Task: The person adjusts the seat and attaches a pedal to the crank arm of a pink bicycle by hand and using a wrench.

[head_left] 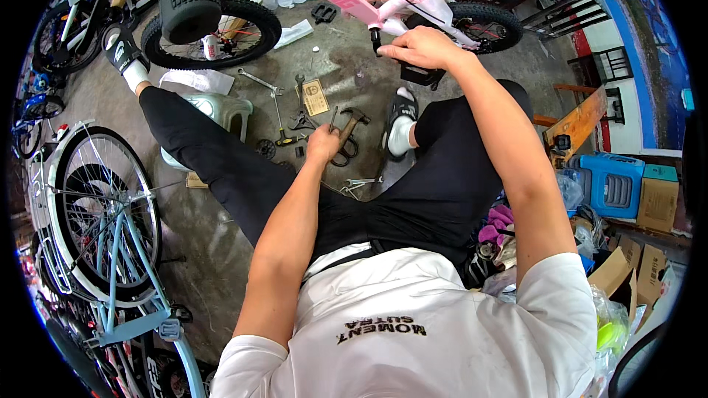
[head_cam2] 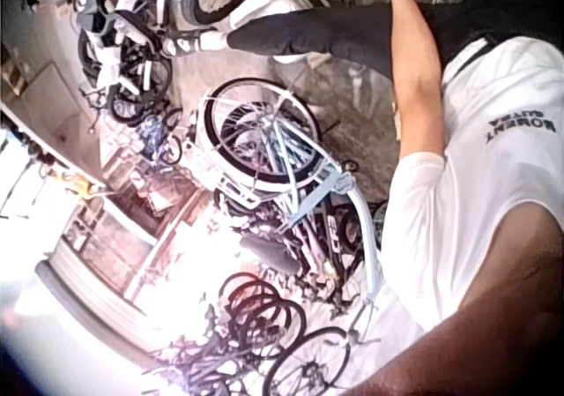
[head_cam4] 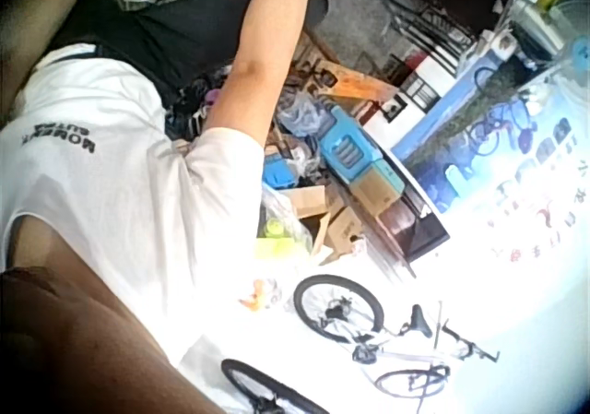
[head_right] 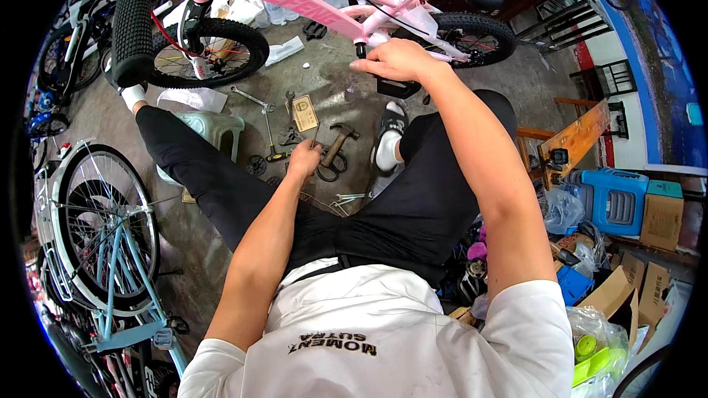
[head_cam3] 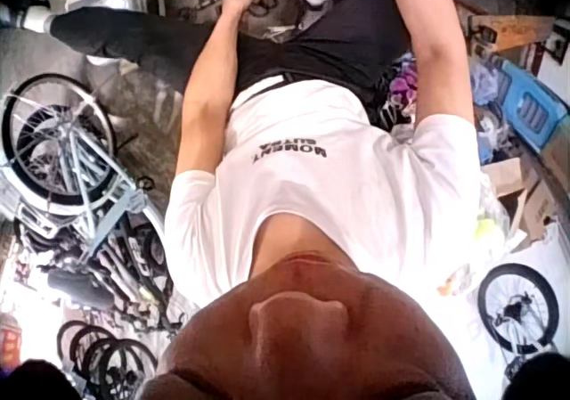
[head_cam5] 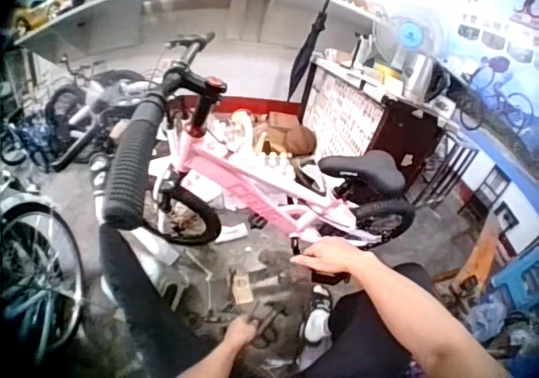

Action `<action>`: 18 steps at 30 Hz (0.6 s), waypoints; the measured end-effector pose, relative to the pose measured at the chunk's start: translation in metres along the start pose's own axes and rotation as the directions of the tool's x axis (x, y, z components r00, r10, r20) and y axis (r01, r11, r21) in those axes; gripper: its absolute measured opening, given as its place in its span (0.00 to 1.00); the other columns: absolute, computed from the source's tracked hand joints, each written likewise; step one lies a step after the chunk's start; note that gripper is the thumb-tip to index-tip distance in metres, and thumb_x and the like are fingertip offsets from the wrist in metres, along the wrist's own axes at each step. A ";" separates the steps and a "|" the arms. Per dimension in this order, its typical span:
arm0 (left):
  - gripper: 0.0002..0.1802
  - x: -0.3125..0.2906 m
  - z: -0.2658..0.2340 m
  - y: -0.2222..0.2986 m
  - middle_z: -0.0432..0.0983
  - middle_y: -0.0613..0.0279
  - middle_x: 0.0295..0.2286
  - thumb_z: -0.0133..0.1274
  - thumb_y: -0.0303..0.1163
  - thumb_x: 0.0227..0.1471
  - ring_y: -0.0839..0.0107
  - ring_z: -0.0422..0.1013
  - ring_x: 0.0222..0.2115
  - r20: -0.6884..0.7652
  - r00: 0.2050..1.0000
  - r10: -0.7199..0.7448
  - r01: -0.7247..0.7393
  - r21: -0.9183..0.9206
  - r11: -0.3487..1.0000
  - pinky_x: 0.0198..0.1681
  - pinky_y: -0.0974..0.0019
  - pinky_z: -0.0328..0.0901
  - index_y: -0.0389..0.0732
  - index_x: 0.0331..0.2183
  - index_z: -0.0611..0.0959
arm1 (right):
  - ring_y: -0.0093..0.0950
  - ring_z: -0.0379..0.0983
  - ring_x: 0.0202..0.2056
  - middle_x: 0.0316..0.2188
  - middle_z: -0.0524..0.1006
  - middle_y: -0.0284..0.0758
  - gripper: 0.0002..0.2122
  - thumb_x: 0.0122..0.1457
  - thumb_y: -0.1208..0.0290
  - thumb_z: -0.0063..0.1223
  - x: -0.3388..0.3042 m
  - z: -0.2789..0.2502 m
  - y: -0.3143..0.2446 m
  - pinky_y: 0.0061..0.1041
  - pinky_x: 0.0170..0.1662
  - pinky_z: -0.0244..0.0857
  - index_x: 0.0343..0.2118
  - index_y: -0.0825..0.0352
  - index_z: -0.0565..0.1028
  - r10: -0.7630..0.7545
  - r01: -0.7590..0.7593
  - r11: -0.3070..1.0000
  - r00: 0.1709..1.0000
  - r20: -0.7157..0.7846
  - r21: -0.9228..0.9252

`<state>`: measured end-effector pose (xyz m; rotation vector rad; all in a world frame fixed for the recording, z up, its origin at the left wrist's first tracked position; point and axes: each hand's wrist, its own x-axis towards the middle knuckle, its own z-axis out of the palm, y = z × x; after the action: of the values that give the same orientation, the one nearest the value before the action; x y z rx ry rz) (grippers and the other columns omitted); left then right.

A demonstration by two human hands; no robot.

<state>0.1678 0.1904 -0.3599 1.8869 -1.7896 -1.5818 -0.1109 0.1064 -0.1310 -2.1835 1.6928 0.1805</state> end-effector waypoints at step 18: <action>0.21 -0.003 0.021 -0.050 0.78 0.34 0.44 0.52 0.42 0.59 0.37 0.73 0.49 -0.039 0.993 -0.115 0.118 0.092 0.989 0.52 0.45 0.66 0.38 0.48 0.81 | 0.48 0.74 0.54 0.51 0.77 0.55 0.43 0.56 0.29 0.49 0.093 0.213 0.058 0.39 0.58 0.66 0.56 0.73 0.73 0.733 -0.566 0.499 0.680 0.029 0.657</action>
<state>0.1880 0.2192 -0.4012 2.0831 -1.8004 -1.5159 -0.1153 0.0875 -0.3702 -1.0117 2.2518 -0.4498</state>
